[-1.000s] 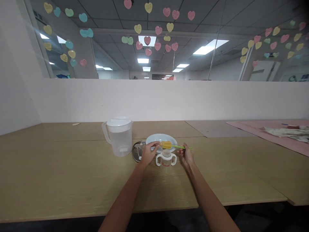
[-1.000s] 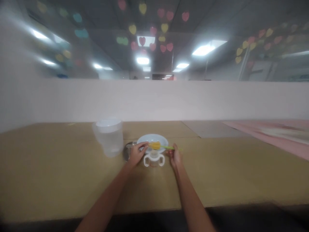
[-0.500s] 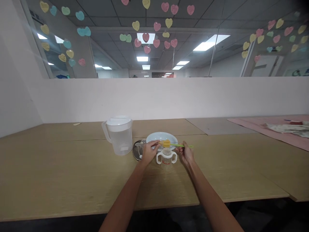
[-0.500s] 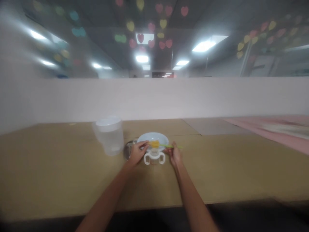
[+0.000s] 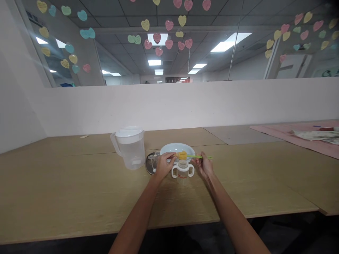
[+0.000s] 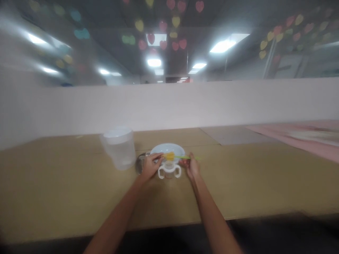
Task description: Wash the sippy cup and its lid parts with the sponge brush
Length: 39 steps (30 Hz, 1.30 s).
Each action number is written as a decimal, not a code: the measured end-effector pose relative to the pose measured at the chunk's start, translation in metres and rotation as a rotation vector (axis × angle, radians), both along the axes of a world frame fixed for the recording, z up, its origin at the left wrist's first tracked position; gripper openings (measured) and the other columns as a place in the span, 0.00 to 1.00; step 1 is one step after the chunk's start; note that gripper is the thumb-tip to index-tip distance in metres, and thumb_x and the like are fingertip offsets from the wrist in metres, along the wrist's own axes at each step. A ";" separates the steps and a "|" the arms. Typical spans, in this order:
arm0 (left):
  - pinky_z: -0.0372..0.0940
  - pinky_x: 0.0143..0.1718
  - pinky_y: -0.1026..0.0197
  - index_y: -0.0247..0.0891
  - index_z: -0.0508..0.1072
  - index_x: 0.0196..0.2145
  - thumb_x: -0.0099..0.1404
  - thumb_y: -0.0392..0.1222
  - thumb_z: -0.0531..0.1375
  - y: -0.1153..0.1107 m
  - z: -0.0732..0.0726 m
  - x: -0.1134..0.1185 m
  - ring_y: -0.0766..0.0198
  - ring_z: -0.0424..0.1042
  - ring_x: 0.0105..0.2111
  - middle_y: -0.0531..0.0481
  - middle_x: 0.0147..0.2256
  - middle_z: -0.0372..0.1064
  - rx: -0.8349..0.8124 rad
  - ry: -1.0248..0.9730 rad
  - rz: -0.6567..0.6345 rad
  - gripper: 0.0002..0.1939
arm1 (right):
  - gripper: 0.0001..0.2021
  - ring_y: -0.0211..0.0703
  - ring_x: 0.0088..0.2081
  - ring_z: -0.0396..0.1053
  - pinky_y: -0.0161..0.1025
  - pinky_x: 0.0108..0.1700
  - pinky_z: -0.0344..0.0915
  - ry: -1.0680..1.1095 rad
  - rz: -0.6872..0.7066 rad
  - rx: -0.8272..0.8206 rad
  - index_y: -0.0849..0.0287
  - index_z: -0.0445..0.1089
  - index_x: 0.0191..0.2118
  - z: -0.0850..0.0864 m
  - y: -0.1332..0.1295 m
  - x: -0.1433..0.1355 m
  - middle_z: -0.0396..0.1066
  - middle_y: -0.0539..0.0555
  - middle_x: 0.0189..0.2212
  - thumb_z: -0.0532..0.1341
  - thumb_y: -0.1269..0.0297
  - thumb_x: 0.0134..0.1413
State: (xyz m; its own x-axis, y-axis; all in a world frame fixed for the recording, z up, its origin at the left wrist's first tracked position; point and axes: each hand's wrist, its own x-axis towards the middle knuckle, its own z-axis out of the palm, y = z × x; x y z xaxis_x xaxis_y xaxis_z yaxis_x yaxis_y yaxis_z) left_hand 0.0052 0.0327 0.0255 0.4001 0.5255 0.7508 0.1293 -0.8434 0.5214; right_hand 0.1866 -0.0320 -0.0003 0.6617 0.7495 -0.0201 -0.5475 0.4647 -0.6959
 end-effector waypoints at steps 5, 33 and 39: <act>0.70 0.41 0.58 0.38 0.75 0.40 0.59 0.37 0.58 0.000 0.000 0.003 0.62 0.74 0.34 0.47 0.37 0.75 0.015 -0.056 0.024 0.11 | 0.15 0.30 0.13 0.61 0.32 0.30 0.72 0.009 0.039 0.028 0.61 0.62 0.22 0.000 0.002 0.007 0.64 0.47 0.11 0.61 0.58 0.52; 0.70 0.42 0.56 0.40 0.78 0.35 0.59 0.39 0.60 -0.003 0.001 -0.002 0.60 0.76 0.36 0.49 0.36 0.77 -0.043 -0.075 0.050 0.07 | 0.14 0.29 0.12 0.58 0.29 0.22 0.69 0.064 -0.034 -0.044 0.59 0.59 0.23 -0.006 0.002 0.010 0.61 0.44 0.10 0.58 0.59 0.55; 0.70 0.41 0.58 0.39 0.78 0.35 0.58 0.38 0.60 -0.002 0.000 -0.002 0.60 0.76 0.35 0.48 0.36 0.77 -0.042 -0.050 0.036 0.07 | 0.15 0.29 0.12 0.58 0.30 0.24 0.71 0.056 -0.044 -0.037 0.58 0.57 0.23 -0.006 0.002 0.008 0.59 0.43 0.10 0.60 0.57 0.53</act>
